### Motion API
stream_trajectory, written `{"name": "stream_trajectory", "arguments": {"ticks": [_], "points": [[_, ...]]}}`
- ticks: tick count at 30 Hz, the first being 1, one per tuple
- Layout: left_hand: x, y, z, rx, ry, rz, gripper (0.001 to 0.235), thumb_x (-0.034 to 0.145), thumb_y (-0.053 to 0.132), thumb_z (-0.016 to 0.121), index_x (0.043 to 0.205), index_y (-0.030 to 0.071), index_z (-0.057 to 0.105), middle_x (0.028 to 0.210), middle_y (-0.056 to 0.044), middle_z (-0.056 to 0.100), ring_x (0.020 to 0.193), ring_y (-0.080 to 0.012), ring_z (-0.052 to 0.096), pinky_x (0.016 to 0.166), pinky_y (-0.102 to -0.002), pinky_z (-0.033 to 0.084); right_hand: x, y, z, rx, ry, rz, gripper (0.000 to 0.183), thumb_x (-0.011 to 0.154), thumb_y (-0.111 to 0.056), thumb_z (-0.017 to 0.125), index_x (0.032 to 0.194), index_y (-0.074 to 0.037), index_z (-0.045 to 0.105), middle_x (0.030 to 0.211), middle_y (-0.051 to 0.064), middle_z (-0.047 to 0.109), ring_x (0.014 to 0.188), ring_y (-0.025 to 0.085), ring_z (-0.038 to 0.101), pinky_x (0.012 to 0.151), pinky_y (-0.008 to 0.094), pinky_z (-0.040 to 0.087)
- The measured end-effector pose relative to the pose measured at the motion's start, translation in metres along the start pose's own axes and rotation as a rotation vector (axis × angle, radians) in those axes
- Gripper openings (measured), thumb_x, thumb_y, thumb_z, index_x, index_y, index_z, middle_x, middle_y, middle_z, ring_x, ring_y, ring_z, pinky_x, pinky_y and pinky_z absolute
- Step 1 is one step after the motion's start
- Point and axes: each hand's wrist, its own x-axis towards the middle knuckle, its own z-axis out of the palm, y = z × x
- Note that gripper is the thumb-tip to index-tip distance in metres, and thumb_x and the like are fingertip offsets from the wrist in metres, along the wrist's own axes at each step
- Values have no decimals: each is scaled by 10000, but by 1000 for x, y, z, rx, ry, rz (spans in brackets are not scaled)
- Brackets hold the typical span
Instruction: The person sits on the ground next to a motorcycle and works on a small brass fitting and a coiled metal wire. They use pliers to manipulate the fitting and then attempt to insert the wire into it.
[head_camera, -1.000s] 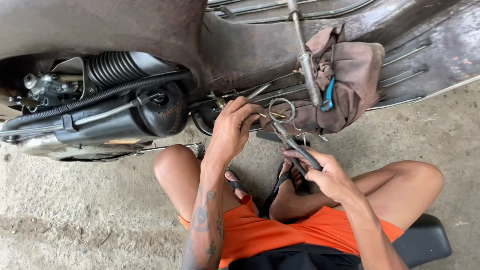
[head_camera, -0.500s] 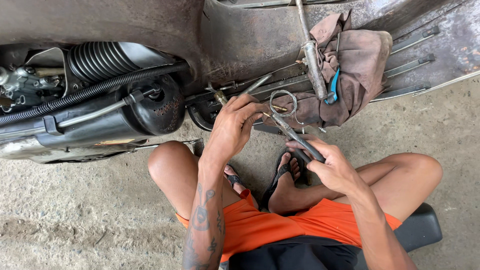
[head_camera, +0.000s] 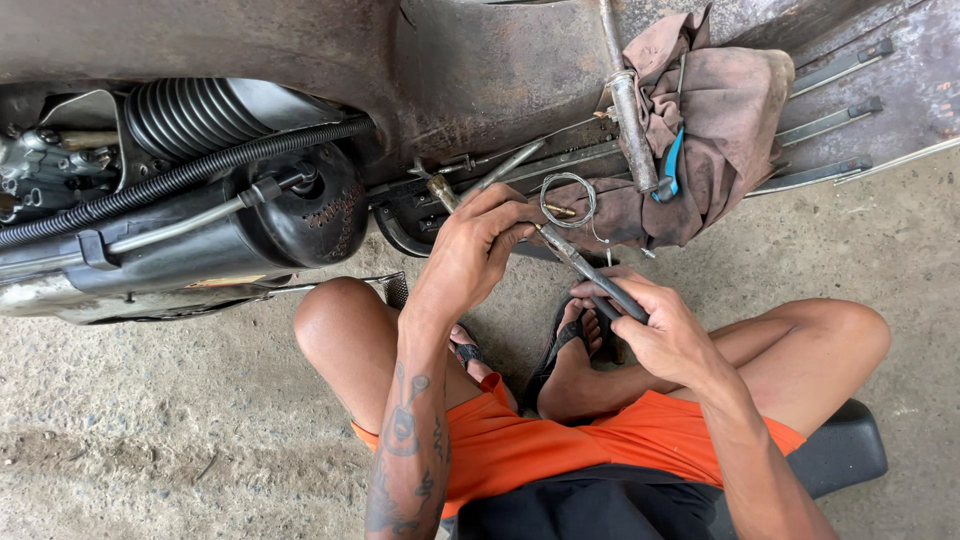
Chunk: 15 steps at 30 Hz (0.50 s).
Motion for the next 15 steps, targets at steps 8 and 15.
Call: {"name": "stream_trajectory", "arguments": {"ticks": [8, 15], "points": [[0, -8, 19, -841, 6, -221, 183, 938, 150, 531, 1036, 83, 669, 993, -118, 658, 915, -192, 593, 810, -320, 489, -4, -12, 12, 277, 16, -30, 433, 662, 117, 456, 1010, 7, 688, 827, 115, 575, 690, 163, 555, 560, 284, 483], [-2, 2, 48, -1115, 199, -377, 229, 941, 201, 529, 905, 21, 665, 861, -97, 679, 836, -130, 650, 775, -251, 520, 1, 23, 27, 564, -12, -86, 299, 739, 107, 478, 992, 98, 637, 821, 139, 554, 800, 202, 519, 573, 263, 452]]}}
